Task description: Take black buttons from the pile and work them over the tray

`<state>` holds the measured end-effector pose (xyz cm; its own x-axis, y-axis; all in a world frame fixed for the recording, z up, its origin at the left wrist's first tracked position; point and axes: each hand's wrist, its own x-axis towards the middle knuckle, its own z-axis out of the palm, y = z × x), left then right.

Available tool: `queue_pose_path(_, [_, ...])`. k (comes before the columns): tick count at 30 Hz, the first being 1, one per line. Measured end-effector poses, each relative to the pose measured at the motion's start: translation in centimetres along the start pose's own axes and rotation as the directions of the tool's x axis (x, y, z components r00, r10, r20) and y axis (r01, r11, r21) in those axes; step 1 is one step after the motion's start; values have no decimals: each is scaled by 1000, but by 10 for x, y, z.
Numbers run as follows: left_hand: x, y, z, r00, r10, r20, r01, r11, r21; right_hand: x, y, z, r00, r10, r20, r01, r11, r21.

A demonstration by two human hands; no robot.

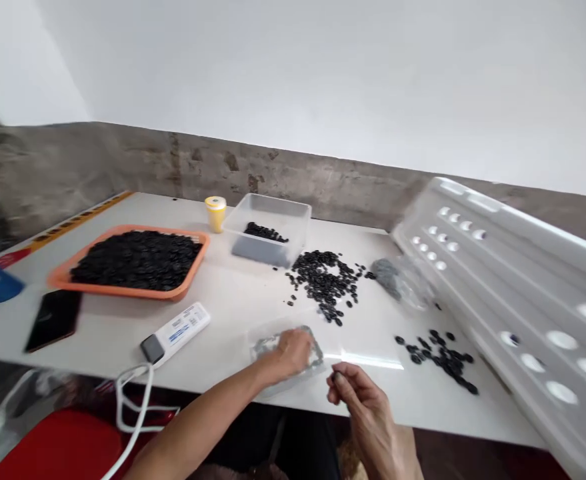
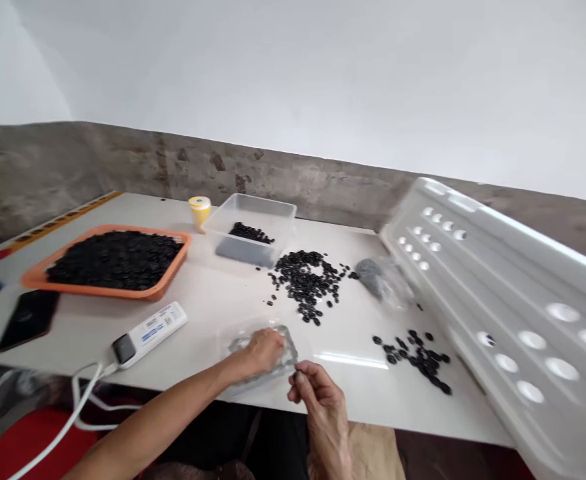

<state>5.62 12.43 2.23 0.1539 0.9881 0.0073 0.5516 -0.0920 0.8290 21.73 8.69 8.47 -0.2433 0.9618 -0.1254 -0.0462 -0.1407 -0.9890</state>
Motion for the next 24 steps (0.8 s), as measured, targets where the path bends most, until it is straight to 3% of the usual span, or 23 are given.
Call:
queue_pose_path(4, [-2, -1, -8, 988, -132, 78, 151, 930, -335, 13, 4, 3, 998, -36, -51, 35, 999, -19])
queue_pose_path(10, [-26, 0, -26, 968, -226, 113, 235, 643, -729, 19, 14, 9, 999, -36, -31, 33, 997, -72])
queue_pose_path(15, [-38, 7, -34, 955, -284, 86, 220, 486, -846, 23, 16, 21, 1000, -25, 14, 27, 983, -182])
queue_pose_path(24, [-51, 3, -48, 887, -460, -41, 160, 388, -908, 32, 21, 24, 996, -56, 63, 82, 840, -537])
